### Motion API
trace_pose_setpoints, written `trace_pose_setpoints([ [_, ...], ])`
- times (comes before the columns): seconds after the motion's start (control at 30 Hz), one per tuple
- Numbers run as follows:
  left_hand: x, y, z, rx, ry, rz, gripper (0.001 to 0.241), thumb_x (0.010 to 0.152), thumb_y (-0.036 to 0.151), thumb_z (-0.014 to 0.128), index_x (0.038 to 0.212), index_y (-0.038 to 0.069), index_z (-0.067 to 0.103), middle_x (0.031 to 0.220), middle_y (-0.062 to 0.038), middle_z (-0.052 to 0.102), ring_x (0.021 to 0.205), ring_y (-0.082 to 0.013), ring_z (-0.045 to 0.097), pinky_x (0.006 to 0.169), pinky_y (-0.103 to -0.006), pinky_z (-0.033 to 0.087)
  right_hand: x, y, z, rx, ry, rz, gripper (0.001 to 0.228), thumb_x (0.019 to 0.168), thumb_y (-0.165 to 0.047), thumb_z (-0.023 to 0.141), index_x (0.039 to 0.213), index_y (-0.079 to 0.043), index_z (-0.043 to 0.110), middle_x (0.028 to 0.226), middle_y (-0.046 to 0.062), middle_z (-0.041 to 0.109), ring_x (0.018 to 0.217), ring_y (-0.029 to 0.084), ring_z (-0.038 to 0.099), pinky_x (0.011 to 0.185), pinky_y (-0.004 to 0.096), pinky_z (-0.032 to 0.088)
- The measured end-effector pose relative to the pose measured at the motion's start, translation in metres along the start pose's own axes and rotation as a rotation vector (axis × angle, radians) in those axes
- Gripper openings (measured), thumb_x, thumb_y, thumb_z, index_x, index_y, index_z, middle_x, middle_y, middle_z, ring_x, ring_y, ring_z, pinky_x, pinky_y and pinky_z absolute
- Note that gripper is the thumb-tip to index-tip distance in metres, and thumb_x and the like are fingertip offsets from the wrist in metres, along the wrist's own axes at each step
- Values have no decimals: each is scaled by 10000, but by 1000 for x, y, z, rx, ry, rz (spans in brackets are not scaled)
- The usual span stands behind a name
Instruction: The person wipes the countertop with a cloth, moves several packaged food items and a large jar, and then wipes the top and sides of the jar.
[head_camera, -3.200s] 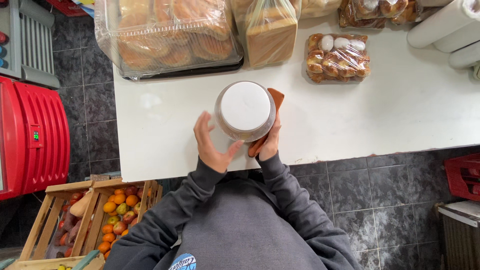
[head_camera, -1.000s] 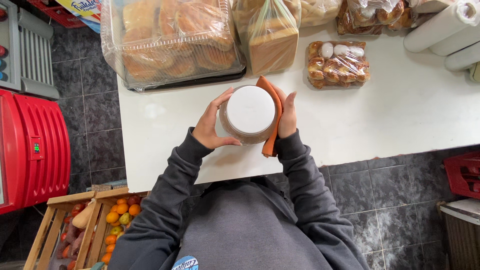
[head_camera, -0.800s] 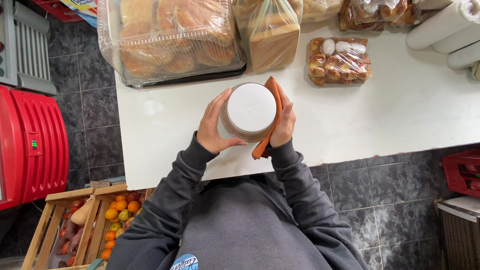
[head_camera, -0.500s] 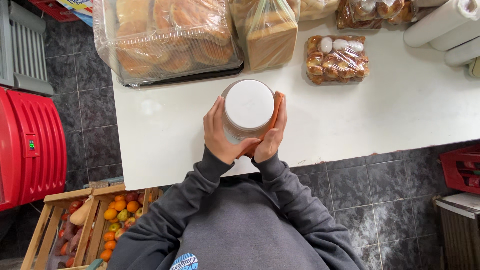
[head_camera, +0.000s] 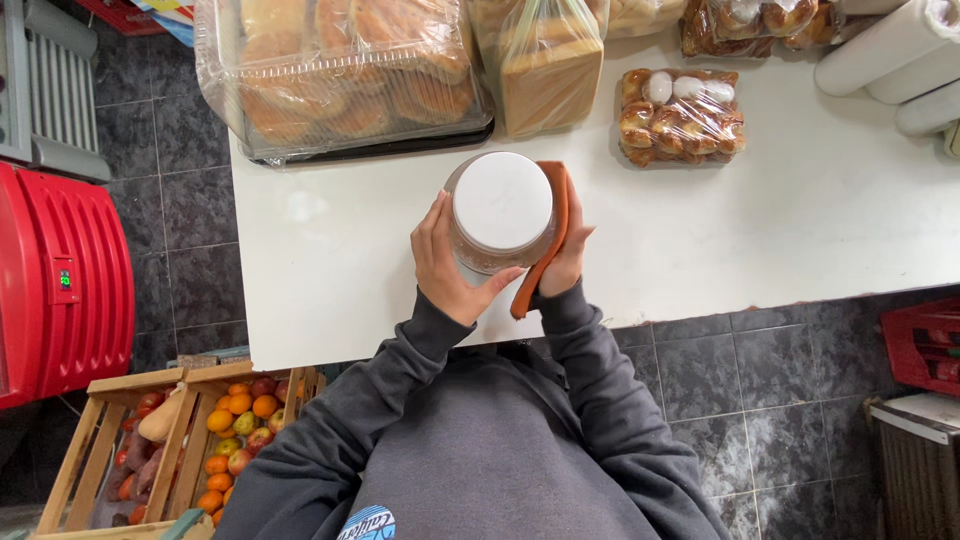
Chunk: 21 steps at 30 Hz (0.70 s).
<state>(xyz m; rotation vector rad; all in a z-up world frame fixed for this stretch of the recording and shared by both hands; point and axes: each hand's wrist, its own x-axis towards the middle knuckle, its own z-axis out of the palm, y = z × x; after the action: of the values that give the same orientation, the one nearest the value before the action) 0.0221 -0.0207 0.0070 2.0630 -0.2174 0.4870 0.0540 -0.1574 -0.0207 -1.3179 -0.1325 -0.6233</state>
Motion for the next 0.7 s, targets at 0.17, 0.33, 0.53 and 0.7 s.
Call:
trace_pose_setpoints([
  [0.17, 1, -11, -6, -4, -83, 23, 1229, 626, 559, 964, 1562, 43, 357, 1553, -192, 402, 1367, -379, 448, 1190, -505, 345, -3, 38, -7, 311, 40, 349, 716, 1110, -569, 198, 1530, -49, 455, 1561, 203, 465, 1438, 328, 458, 1236, 492, 304],
  [0.33, 0, -14, -10, 19, -89, 38, 1243, 610, 588, 958, 1558, 38, 371, 1547, -188, 411, 1365, -368, 458, 1185, -476, 374, -29, 38, -4, 61, 130, 180, 580, 1129, -419, 242, 1515, -49, 466, 1609, 210, 392, 1522, 326, 312, 1287, 485, 200],
  [0.53, -2, -12, -1, 58, -53, 50, 1261, 594, 610, 955, 1552, 30, 375, 1532, -194, 419, 1364, -375, 455, 1180, -479, 399, -55, 55, -27, -64, 272, 181, 445, 1139, -196, 305, 1504, 13, 451, 1573, 213, 430, 1428, 297, 441, 1198, 429, 372],
  [0.7, 2, -8, 9, 59, -32, 66, 1256, 606, 631, 940, 1547, 19, 375, 1512, -221, 431, 1347, -398, 472, 1166, -501, 421, -55, 49, -66, 49, 326, 350, 349, 1122, -225, 451, 1363, -18, 598, 1210, 180, 722, 1062, 215, 702, 947, 339, 596],
])
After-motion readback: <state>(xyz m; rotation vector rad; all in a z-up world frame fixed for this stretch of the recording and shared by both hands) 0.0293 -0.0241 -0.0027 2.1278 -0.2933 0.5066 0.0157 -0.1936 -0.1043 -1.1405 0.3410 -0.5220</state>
